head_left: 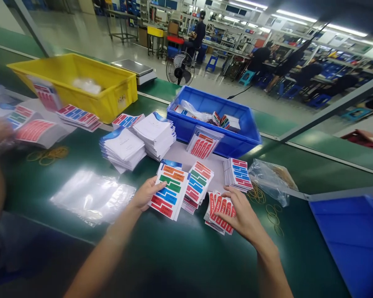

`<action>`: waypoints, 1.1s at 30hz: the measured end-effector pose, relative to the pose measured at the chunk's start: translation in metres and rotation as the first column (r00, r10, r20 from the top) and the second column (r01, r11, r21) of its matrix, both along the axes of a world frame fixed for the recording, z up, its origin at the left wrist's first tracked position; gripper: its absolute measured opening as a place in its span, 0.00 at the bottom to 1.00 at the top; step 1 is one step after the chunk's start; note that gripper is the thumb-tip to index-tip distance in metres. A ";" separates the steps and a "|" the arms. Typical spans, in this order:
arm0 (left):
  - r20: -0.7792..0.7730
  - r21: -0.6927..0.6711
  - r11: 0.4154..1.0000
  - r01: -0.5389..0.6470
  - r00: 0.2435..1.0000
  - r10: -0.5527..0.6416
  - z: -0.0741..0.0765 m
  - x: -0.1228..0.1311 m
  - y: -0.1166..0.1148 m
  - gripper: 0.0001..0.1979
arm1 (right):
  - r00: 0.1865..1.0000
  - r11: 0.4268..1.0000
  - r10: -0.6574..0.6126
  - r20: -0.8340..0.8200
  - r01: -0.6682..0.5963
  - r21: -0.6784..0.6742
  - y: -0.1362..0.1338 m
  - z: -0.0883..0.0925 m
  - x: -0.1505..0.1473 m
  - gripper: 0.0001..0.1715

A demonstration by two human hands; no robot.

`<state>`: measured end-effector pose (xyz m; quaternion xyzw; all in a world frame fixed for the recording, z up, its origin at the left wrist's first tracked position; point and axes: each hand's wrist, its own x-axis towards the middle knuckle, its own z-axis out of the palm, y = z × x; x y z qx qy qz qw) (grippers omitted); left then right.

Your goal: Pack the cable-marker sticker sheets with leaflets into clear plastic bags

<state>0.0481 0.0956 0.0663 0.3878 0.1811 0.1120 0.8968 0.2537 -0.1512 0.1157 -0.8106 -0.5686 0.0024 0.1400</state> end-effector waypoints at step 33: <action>-0.107 0.019 0.998 0.062 0.992 -0.059 0.001 0.010 -0.024 0.19 | 0.911 0.605 -0.398 0.111 0.170 0.778 0.009 -0.013 -0.075 0.22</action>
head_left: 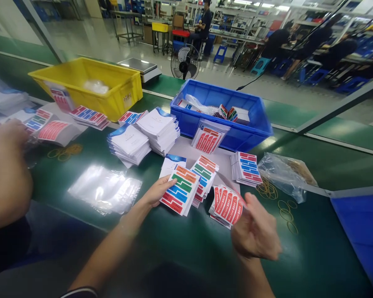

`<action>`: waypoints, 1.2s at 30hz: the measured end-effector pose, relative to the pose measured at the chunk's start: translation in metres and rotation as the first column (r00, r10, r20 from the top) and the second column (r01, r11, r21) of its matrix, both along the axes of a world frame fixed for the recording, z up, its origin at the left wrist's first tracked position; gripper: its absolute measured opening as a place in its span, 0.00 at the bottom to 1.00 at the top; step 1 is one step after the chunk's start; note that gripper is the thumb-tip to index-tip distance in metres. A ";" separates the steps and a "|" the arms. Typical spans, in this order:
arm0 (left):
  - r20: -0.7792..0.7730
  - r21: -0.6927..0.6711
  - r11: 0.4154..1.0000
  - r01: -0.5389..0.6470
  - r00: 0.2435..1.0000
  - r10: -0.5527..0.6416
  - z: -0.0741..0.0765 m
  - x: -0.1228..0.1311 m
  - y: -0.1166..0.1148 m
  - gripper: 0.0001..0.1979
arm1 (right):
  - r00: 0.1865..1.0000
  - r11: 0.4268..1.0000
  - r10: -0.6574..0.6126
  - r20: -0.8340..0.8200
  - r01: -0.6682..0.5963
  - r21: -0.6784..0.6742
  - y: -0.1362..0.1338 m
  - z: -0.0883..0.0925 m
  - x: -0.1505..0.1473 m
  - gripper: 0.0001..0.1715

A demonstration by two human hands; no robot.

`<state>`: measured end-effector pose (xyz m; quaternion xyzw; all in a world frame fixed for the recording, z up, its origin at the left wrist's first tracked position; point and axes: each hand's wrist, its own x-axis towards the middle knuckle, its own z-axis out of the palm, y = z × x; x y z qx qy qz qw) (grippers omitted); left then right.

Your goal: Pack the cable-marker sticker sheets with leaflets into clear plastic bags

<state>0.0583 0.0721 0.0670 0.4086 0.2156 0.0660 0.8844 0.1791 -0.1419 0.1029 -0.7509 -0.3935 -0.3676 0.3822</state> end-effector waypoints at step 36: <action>-0.404 0.891 0.107 0.441 0.664 0.629 0.025 -0.134 -0.002 0.10 | 0.067 0.579 0.314 -0.947 -0.804 0.135 0.030 -0.058 -0.042 0.14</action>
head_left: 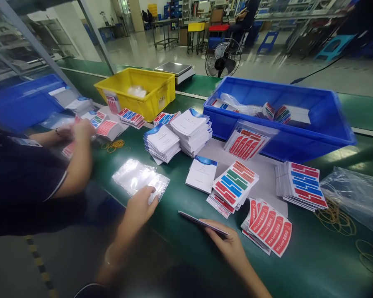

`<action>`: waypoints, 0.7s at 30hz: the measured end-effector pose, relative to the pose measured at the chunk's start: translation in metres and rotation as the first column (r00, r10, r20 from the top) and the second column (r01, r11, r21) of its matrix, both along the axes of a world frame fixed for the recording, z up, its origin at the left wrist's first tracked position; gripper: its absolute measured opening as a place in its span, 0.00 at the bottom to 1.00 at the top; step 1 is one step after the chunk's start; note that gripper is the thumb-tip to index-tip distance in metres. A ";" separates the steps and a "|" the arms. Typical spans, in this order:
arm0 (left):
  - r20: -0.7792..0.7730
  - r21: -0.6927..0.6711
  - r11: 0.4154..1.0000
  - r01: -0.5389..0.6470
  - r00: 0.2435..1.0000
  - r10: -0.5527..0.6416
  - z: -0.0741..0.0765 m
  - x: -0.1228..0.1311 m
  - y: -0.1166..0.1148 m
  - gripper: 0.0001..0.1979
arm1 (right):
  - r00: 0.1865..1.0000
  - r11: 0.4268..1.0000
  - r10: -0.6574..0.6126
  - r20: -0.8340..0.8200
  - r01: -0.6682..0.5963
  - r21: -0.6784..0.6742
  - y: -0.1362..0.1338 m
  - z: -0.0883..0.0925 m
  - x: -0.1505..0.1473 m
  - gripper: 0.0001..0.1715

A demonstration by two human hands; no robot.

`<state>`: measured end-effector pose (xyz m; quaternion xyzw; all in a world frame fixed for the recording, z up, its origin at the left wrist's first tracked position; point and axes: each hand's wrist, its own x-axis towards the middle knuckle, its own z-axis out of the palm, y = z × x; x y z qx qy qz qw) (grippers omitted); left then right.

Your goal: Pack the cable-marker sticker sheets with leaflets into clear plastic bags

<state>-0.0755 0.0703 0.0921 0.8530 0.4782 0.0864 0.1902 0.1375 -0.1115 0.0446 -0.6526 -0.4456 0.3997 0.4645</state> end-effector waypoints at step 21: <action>-0.248 -0.004 1.000 0.015 0.969 -0.015 -0.031 0.001 0.004 0.09 | 0.922 0.948 -0.310 -0.232 0.284 -0.141 -0.006 0.007 -0.015 0.21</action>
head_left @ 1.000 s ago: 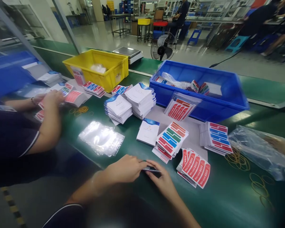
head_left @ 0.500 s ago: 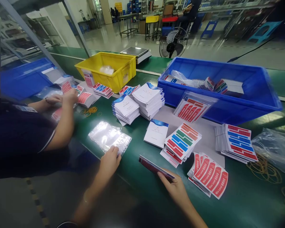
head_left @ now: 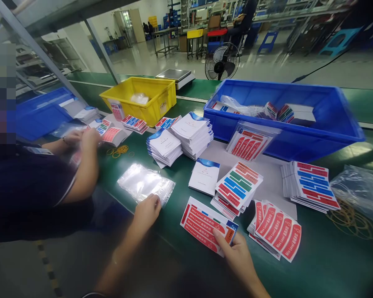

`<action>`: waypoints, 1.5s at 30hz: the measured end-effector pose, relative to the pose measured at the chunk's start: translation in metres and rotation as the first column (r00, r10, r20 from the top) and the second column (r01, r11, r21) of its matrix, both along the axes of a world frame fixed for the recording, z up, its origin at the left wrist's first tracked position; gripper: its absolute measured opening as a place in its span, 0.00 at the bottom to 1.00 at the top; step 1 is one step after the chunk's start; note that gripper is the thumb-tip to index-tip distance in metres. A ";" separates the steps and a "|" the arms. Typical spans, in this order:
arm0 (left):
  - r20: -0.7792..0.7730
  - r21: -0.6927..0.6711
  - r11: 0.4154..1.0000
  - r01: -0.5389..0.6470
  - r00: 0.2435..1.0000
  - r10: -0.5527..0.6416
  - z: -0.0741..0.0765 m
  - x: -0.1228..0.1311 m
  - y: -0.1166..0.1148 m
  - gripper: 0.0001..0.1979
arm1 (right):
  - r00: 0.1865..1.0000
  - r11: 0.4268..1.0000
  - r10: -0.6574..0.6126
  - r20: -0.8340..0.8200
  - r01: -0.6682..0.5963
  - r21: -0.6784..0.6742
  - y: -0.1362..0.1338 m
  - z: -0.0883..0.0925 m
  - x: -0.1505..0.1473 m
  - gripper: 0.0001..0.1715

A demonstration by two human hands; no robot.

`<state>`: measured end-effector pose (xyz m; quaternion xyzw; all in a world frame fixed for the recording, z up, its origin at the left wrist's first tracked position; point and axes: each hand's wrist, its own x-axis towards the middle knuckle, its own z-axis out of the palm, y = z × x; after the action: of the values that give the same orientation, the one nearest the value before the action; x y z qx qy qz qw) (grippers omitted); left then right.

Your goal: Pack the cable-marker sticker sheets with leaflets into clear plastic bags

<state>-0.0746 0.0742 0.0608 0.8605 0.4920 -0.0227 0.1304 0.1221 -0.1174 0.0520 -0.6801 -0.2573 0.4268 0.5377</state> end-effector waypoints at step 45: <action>0.466 -0.163 0.851 0.499 0.800 -0.379 0.021 0.055 -0.088 0.08 | 0.834 0.958 0.283 0.473 -0.274 -0.088 0.001 0.009 -0.018 0.12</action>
<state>-0.0199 -0.0135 0.0821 0.9090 0.2292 0.0626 0.3425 0.1038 -0.1164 0.0610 -0.7244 -0.4753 0.3202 0.3833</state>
